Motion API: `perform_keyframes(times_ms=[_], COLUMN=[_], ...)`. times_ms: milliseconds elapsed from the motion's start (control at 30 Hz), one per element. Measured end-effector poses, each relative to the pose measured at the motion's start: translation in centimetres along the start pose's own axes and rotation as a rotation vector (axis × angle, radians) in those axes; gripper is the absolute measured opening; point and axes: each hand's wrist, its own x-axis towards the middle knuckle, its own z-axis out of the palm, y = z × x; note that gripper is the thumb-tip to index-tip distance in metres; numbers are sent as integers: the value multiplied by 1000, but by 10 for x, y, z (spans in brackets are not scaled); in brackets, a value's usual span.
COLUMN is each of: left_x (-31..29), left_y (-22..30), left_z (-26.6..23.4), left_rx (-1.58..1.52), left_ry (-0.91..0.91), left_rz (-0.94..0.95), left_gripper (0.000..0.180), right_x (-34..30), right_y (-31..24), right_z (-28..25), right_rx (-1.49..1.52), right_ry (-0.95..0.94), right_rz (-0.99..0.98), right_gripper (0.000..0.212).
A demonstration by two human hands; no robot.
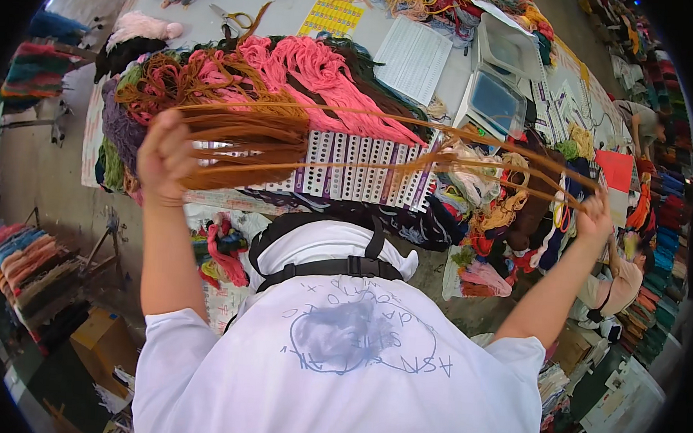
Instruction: Organizing, weighing, and sorting bundles of yarn onto color cards at a factory workbench.
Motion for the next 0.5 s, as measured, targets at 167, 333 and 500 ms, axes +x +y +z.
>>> perform_keyframes(times_ms=[167, 333, 500], left_x=[-66, -92, -118], left_y=[113, 161, 175], left_z=[-67, -98, -89], left_rx=[-112, -153, -200], left_ry=[286, 299, 290], left_rz=[285, 525, 775], left_gripper=[21, 19, 17], right_x=[27, -18, -46], right_y=[-158, -198, -137], right_z=[-105, -112, -44], right_rx=[-101, -306, -601], right_ry=[205, 531, 519], right_rz=[-100, -464, -442], right_gripper=[27, 23, 22])
